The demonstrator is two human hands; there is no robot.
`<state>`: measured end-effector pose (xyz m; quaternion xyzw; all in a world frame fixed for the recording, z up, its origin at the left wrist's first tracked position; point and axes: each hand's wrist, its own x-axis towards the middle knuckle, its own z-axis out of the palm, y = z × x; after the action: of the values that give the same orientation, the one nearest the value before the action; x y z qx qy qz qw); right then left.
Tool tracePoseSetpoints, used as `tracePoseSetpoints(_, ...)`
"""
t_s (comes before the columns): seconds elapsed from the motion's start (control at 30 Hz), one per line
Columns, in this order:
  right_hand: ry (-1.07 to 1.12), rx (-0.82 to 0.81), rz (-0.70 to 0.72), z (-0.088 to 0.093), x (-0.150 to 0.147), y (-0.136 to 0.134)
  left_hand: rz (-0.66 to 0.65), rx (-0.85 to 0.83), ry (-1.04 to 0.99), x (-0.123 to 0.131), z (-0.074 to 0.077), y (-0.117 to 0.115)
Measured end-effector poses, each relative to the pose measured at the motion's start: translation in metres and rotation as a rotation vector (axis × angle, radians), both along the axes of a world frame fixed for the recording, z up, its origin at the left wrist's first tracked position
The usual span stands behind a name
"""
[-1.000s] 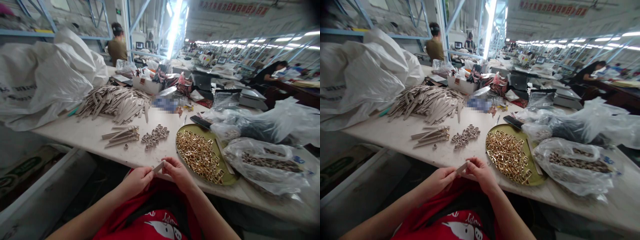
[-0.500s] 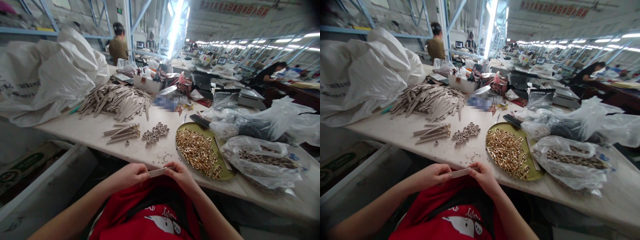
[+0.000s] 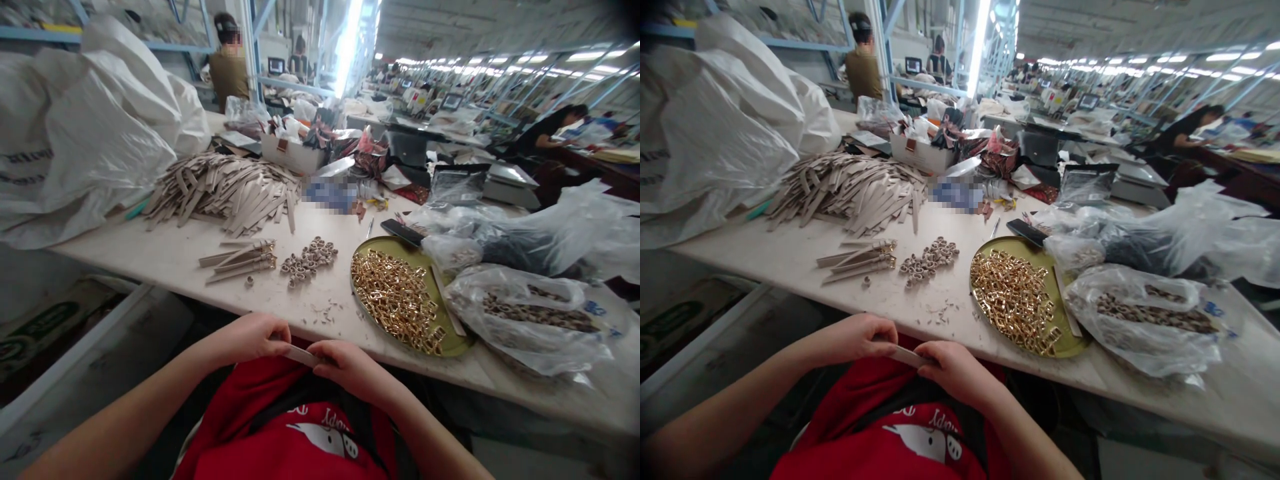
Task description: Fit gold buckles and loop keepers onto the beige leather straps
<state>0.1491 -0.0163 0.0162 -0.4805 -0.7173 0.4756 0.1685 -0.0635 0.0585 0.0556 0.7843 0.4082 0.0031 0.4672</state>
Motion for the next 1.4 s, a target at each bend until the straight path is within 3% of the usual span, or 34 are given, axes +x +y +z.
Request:
tracePoseSetpoints(0.13, 0.255, -0.130, -0.174, -0.009, -0.004, 0.005, 0.530, -0.047, -0.364, 0.002, -0.013, 0.008)
tracePoseSetpoints(0.2, 0.500, -0.232, -0.336, -0.016, -0.010, 0.007, 0.613, -0.170, -0.458, 0.012, -0.028, -0.002)
tracePoseSetpoints(0.27, 0.712, -0.294, -0.483, -0.020, -0.016, 0.009, 0.455, -0.364, -0.414, 0.024, -0.043, -0.016)
tracePoseSetpoints(0.37, 0.851, -0.328, -0.630, -0.023, -0.023, 0.010, 0.327, -0.463, -0.439, 0.040, -0.058, -0.035)
tracePoseSetpoints(0.6, 0.911, -0.331, -0.721, -0.020, -0.025, 0.011, 0.469, -0.368, -0.521, 0.051, -0.063, -0.043)
tracePoseSetpoints(0.77, 0.921, -0.244, -0.828, -0.018, -0.012, 0.017, 0.361, -0.330, -0.324, 0.029, -0.068, -0.051)
tracePoseSetpoints(0.9, 0.909, -0.205, -0.845, -0.018, -0.009, 0.016, 0.292, -0.405, -0.288, 0.017, -0.064, -0.053)
tracePoseSetpoints(1.1, 0.892, -0.288, -0.770, -0.019, -0.025, -0.001, 0.361, -0.463, -0.523, 0.047, -0.051, -0.045)
tracePoseSetpoints(1.4, 0.765, -0.170, -0.795, -0.017, -0.016, -0.007, 0.236, -0.340, -0.321, 0.053, -0.039, -0.043)
